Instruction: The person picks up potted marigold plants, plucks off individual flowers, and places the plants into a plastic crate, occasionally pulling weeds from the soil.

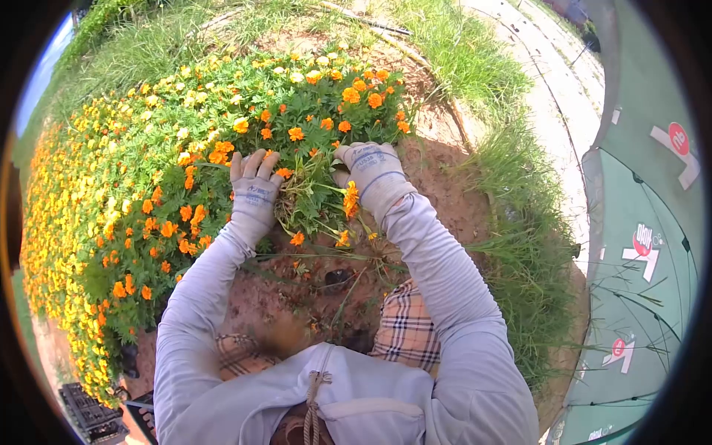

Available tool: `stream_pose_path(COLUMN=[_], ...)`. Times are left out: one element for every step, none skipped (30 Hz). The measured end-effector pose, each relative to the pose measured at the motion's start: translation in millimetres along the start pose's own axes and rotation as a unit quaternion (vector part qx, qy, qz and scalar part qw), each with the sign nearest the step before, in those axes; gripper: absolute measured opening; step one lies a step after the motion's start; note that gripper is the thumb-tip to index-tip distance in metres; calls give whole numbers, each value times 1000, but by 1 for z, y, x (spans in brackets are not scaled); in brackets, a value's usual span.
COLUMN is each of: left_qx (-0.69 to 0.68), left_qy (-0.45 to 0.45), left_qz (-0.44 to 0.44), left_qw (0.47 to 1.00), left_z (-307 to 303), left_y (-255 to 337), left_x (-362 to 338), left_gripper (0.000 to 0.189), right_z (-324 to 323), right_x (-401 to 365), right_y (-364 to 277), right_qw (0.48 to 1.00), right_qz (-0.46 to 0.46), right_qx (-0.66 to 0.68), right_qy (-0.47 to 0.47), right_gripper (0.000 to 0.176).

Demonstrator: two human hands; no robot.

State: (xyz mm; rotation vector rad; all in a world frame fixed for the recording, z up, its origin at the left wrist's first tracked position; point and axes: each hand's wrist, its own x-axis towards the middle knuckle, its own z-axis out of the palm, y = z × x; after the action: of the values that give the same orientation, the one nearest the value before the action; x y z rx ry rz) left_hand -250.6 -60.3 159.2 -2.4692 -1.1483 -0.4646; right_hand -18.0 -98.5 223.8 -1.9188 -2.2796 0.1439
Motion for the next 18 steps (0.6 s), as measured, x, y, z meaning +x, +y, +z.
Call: stream_pose_path(left_qx=[0,-1,0,-2,-3,-4,-13,-15,-18,-20,-19,-21,-22,-23,-20,-14,-9,-6], left_qy=[1,1,29,27,26,26,21,3,-14,-32,-48,-64,-79,-95,-91,-90,-89,-89], left_qz=[-1,-2,1,3,5,7,6,-8,-21,-37,-58,-78,-99,-118,-119,-112,-104,-94], left_qw=[1000,1000,1000,1000,1000,1000,1000,1000,1000,999,997,995,992,988,989,990,991,992], left_z=[0,1,4,3,1,-1,-1,-2,-2,-2,2,2,1,0,4,5,4,-2], left_y=[0,-1,-2,-2,-2,-2,-2,-2,-3,-5,-9,-11,-14,-16,-20,-22,-23,-20], left_x=[0,0,-1,-1,0,1,1,2,2,3,2,2,1,1,0,-1,0,2], left_gripper=[13,13,25,26,27,28,29,30,30,31,37,39,41,43,45,45,45,45], right_z=[0,1,5,12,17,20,23,18,10,0,-17,-38,-58,-61,-59,-56,-43,-34], right_x=[2,3,4,6,7,8,8,9,10,9,0,-13,-28,-35,-41,-42,-35,-29], right_y=[1,1,2,4,4,5,3,4,8,10,9,7,8,-1,-12,-21,-27,-29], right_qw=[999,994,983,978,970,961,952,900,830,744,718,690,722,804,870,919,972,966], right_qz=[18,36,72,55,38,21,18,23,28,31,9,-15,-31,-74,-116,-154,-166,-175], right_qx=[50,101,164,201,237,272,292,416,532,638,673,706,691,588,474,352,151,119], right_qy=[-10,-21,-22,1,26,51,87,127,163,195,177,156,-16,-44,-68,-88,63,145], right_gripper=[36,36,32,29,27,25,18,17,16,16,15,15,15,14,13,12,9,8])
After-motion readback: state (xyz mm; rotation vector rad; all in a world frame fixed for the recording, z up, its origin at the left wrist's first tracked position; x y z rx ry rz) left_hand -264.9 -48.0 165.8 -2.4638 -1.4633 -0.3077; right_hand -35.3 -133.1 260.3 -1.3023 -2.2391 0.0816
